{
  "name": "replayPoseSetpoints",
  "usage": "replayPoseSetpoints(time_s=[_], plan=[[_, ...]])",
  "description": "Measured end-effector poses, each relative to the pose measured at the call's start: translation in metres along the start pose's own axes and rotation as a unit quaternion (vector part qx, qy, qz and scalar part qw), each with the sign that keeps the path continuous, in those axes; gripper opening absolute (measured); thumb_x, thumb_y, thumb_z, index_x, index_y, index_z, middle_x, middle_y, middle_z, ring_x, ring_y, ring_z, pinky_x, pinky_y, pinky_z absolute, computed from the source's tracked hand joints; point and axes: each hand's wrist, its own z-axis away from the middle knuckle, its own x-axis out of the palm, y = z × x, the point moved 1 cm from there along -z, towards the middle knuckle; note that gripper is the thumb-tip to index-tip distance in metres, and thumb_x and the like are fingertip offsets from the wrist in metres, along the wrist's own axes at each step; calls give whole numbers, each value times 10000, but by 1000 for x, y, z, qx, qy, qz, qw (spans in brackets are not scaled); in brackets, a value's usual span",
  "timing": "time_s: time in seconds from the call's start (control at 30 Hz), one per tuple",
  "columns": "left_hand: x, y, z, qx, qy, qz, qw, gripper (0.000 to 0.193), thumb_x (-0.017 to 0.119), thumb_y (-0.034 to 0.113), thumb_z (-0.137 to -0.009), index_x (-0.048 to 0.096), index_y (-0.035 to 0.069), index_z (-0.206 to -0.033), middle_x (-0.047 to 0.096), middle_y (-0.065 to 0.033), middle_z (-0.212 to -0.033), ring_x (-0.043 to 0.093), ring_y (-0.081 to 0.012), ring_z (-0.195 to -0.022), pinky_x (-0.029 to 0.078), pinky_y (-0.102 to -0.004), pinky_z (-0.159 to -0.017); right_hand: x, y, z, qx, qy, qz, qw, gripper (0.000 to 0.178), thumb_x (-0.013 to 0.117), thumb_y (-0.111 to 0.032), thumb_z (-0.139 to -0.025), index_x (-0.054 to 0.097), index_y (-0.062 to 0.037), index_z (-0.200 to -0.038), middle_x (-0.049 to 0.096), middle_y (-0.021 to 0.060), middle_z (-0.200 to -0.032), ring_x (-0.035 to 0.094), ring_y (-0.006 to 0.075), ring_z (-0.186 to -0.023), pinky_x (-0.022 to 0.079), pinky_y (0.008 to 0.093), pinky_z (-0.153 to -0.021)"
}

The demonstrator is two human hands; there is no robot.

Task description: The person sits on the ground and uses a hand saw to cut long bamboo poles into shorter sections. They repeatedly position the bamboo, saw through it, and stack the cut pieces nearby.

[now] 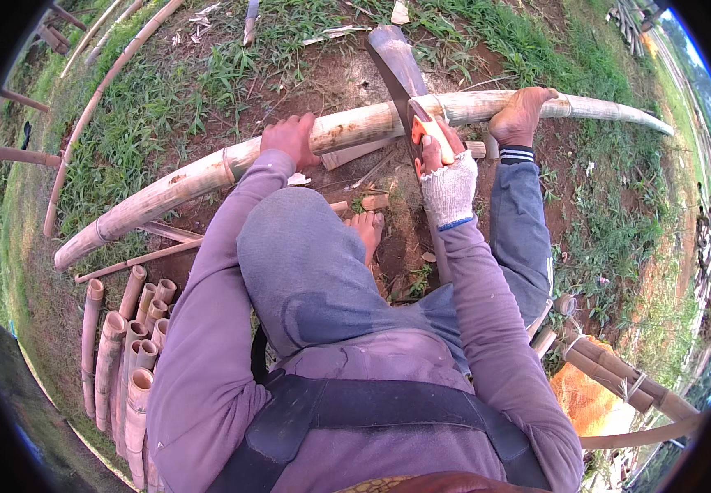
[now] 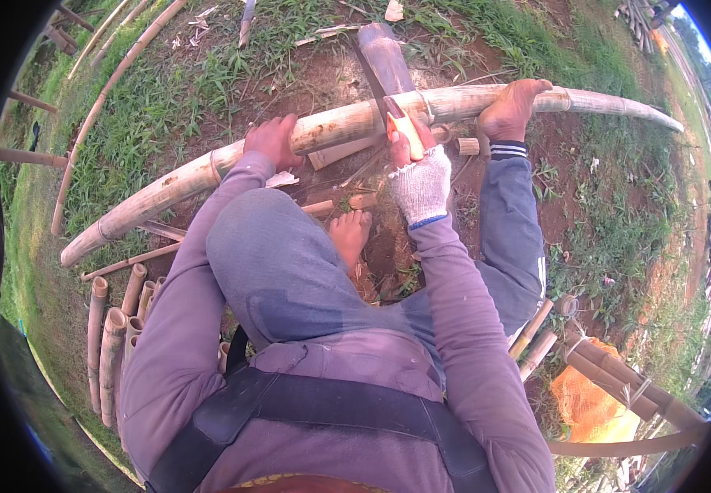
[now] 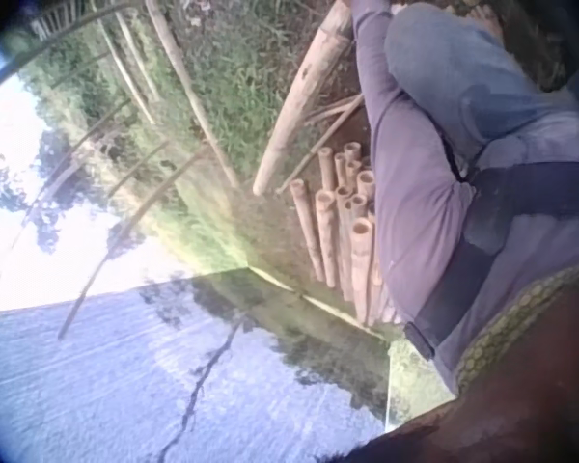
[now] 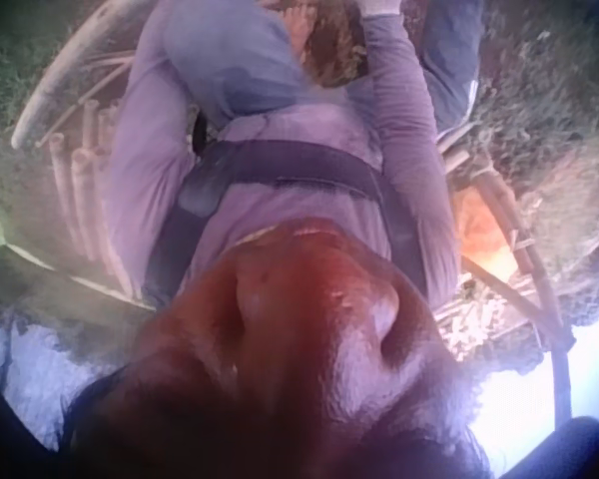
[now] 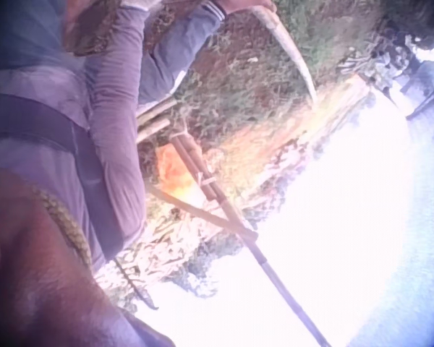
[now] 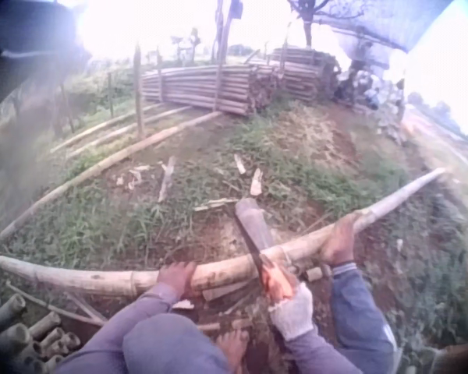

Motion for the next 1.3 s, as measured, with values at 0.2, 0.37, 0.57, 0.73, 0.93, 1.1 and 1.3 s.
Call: replayPoseSetpoints(time_s=[0.2,0.37,0.57,0.73,0.93,1.1,1.3], plan=[[8,-17,9,-12,10,-4,1000,868,952,421,-745,539,163,-1463,682,-139,-1400,661,-375,-1329,509,-542,-1134,-88,-34,155,-12,-36,26,999,581,648,-222,-1098,473,57,-1577,710,192,-1346,732,199,-1043,609,329,-929],[3,-6,4,-12,-10,-20,1000,892,952,416,-744,530,172,-1492,679,-132,-1410,662,-369,-1329,515,-532,-1134,-85,-18,155,60,-24,18,998,542,651,-225,-1095,516,57,-1537,724,201,-1303,731,218,-1050,599,348,-921],[5,-9,3,-12,12,-24,1000,910,950,414,-752,518,179,-1518,677,-123,-1417,666,-358,-1329,519,-525,-1131,-9,3,26,39,1,-11,999,415,699,-169,-1086,636,56,-1429,759,162,-1171,710,154,-966,577,334,-873],[4,-13,12,-22,-18,-16,999,876,949,418,-762,524,165,-1485,674,-121,-1422,664,-354,-1332,519,-521,-1130,-85,-39,156,82,-32,20,996,562,681,-229,-1091,518,43,-1556,723,163,-1309,706,173,-1083,589,306,-920],[14,-15,5,2,27,-11,1000,784,961,437,-749,577,146,-1368,706,-118,-1361,678,-361,-1308,533,-504,-1098,-59,-11,118,63,-31,8,997,558,670,-287,-1106,530,34,-1540,733,135,-1226,689,142,-935,577,269,-815],[1,-2,0,13,26,-8,1000,798,961,445,-751,577,157,-1388,703,-116,-1375,683,-351,-1305,537,-498,-1097,4,-9,-15,29,-9,15,999,395,704,-159,-1079,649,42,-1414,746,90,-1035,658,122,-837,558,305,-763],[13,-21,15,-8,33,-4,999,782,966,427,-736,586,153,-1362,717,-111,-1331,702,-349,-1267,546,-503,-1074,-84,-42,155,89,-40,3,995,568,668,-246,-1098,514,53,-1556,722,148,-1264,713,139,-976,605,288,-830]])
